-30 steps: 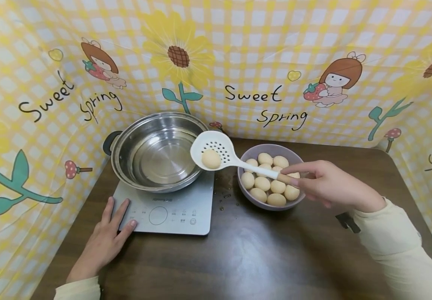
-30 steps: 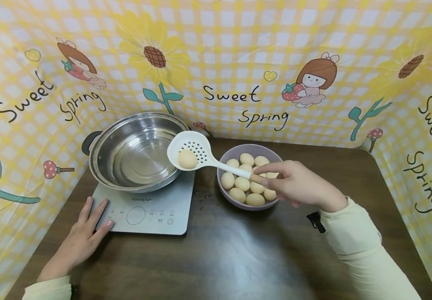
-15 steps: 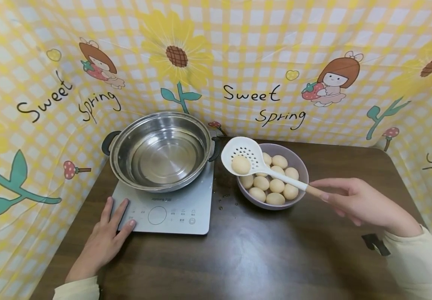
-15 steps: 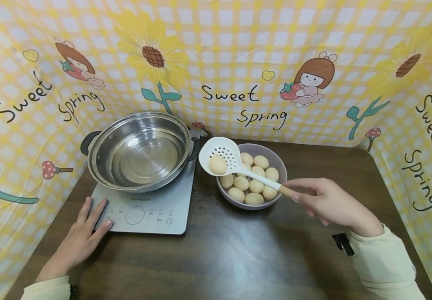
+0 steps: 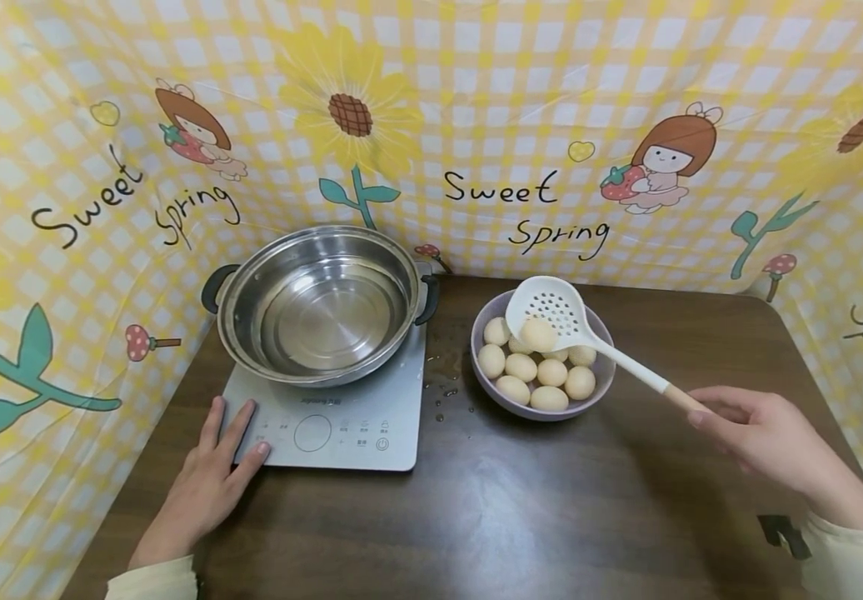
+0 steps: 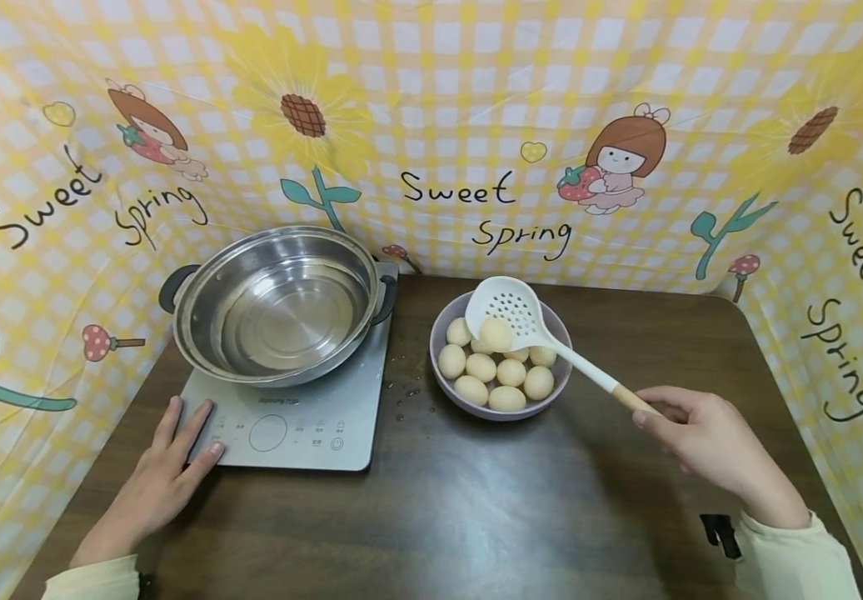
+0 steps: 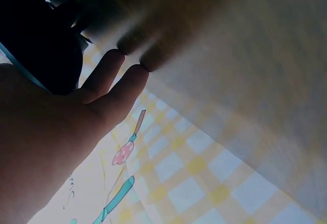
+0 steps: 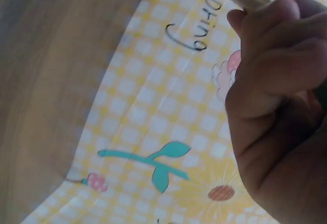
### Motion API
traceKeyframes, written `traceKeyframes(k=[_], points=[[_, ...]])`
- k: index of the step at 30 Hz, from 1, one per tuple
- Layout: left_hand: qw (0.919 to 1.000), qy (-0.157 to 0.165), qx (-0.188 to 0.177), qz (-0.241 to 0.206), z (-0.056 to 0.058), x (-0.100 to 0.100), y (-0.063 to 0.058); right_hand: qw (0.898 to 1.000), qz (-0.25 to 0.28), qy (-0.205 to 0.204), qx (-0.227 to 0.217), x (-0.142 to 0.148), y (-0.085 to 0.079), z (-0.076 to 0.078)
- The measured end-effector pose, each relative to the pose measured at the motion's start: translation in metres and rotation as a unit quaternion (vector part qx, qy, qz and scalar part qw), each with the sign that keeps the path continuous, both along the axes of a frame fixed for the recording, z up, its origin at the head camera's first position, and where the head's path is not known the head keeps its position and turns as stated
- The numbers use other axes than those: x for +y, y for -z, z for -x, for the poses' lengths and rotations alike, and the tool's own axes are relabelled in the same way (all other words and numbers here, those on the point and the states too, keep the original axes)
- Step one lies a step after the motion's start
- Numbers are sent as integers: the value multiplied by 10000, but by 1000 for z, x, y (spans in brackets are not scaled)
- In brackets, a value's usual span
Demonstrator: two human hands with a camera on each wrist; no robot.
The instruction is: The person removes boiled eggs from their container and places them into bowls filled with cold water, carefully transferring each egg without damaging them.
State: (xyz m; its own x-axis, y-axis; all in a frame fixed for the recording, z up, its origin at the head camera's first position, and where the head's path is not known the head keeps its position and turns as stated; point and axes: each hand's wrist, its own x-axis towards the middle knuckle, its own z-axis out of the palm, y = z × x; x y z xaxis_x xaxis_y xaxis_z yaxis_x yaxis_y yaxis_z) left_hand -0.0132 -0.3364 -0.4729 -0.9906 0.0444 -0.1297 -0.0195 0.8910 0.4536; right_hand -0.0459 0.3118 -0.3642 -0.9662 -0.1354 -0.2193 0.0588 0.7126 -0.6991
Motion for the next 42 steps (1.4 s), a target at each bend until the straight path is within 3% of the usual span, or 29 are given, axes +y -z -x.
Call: traceKeyframes(k=[4, 8, 11, 19, 24, 28, 30, 34, 37, 42], points=[[10000, -7, -52, 2, 0, 0, 0, 9981, -408, 241, 394, 4, 8, -7], [10000, -16, -60, 16, 0, 0, 0, 9895, -861, 554, 1024, 5, 17, -14], [10000, -12, -57, 18, 1, 0, 1, 9839, -979, 819, 1249, 2, 23, -19], [10000, -16, -81, 14, 2, 0, 2, 9794, -693, 1189, 1476, -9, 33, -35], [10000, -2, -75, -1, 2, 1, 2, 9692, -206, 1499, 1944, -15, 38, -44], [10000, 10, -74, -17, 2, 0, 1, 9649, -17, 1294, 2283, -20, 50, -42], [10000, 7, -89, 7, 2, -2, 0, 9618, -526, 918, 2524, -22, 58, -40], [9999, 1, -139, 62, 0, -4, -1, 9415, -1282, 589, 3061, -25, 72, -38], [9999, 17, -135, 61, 2, -4, 0, 9365, -1068, 916, 3212, -27, 75, -39], [9999, 24, -145, 29, 4, -2, 2, 9257, -725, 1519, 3388, -31, 65, -39]])
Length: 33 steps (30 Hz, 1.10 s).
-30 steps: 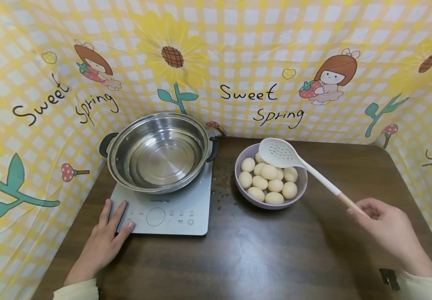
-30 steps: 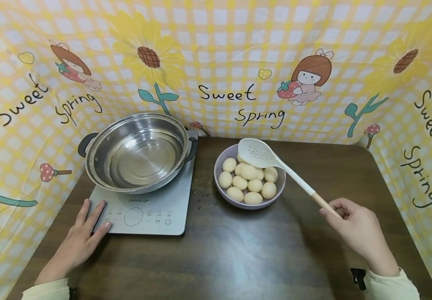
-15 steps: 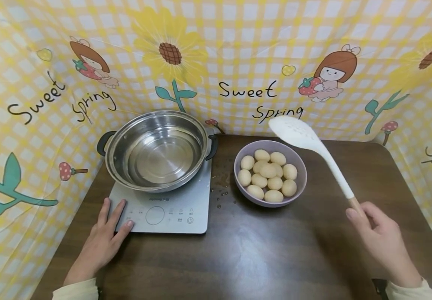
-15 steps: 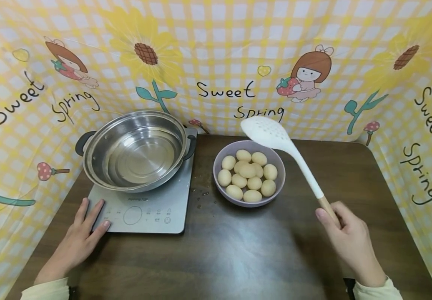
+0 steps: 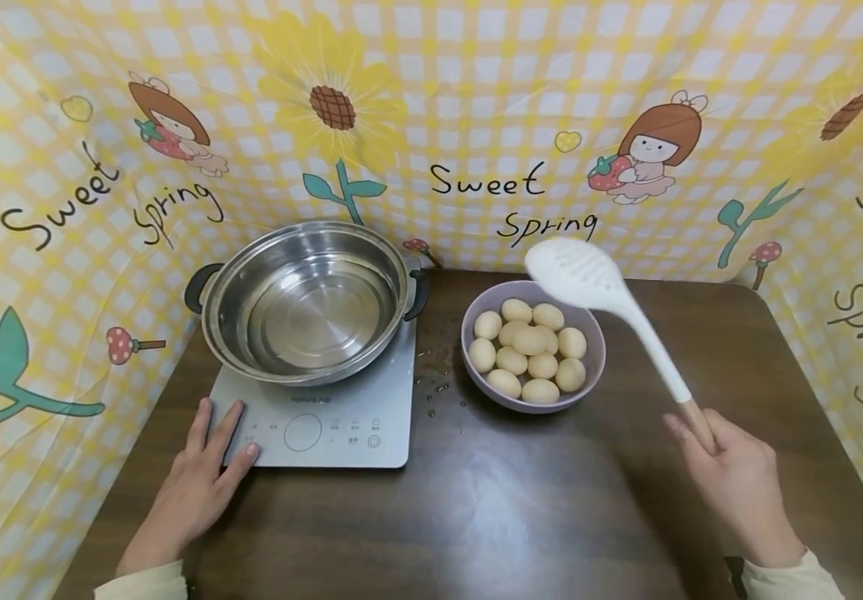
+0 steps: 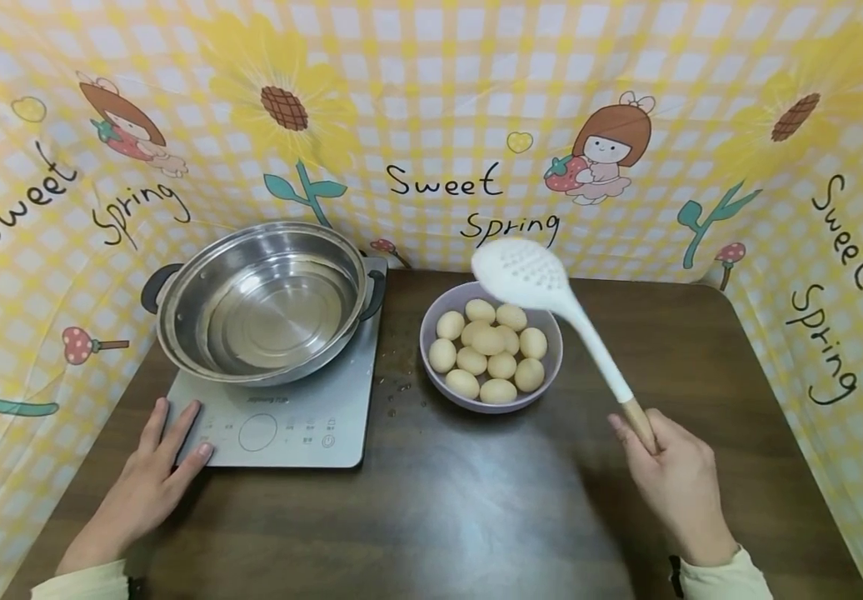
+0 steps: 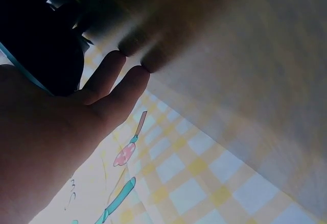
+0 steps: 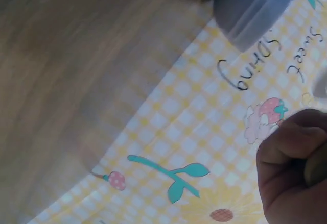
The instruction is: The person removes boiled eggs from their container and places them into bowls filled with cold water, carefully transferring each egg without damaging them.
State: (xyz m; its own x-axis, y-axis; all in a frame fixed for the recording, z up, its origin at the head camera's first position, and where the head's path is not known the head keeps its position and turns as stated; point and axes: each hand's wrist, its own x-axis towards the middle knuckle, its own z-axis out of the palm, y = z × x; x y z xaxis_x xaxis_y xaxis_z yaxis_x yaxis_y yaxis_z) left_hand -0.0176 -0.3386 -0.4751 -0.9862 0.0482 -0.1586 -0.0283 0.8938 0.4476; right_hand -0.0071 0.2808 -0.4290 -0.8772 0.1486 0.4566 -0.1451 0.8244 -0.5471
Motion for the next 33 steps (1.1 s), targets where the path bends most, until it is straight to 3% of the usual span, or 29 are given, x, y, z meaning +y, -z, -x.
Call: traceKeyframes(k=[2, 5, 8, 11, 15, 19, 23, 27, 31, 33], points=[[10000, 7, 1, -9, 0, 0, 0, 9999, -100, 38, 87, -1, -4, 1], [10000, 32, 30, 7, 2, 2, -1, 9951, -879, -265, 357, 1, -4, 3], [10000, 49, 53, 32, 1, 3, 0, 9919, -1170, -438, 237, 3, -2, 2], [10000, 42, 69, 46, 1, 3, 1, 9979, -390, -174, -492, 1, -1, -4], [10000, 42, 68, 60, 2, 4, -1, 9881, 874, 155, -1255, 3, -4, -10], [10000, 32, 61, 56, 2, 5, -2, 9674, 1948, 189, -1606, 16, -5, -9], [9999, 33, 77, 58, 2, 4, -2, 9448, 2527, 353, -2054, 33, 0, -3], [9999, 55, 79, 66, 2, 2, -2, 9130, 3153, 344, -2565, 51, 8, 6], [9999, 65, 71, 59, 1, 1, -1, 8742, 3908, 11, -2880, 63, 16, 13], [9999, 66, 66, 49, 0, 0, -1, 8629, 4059, -175, -3006, 66, 20, 16]])
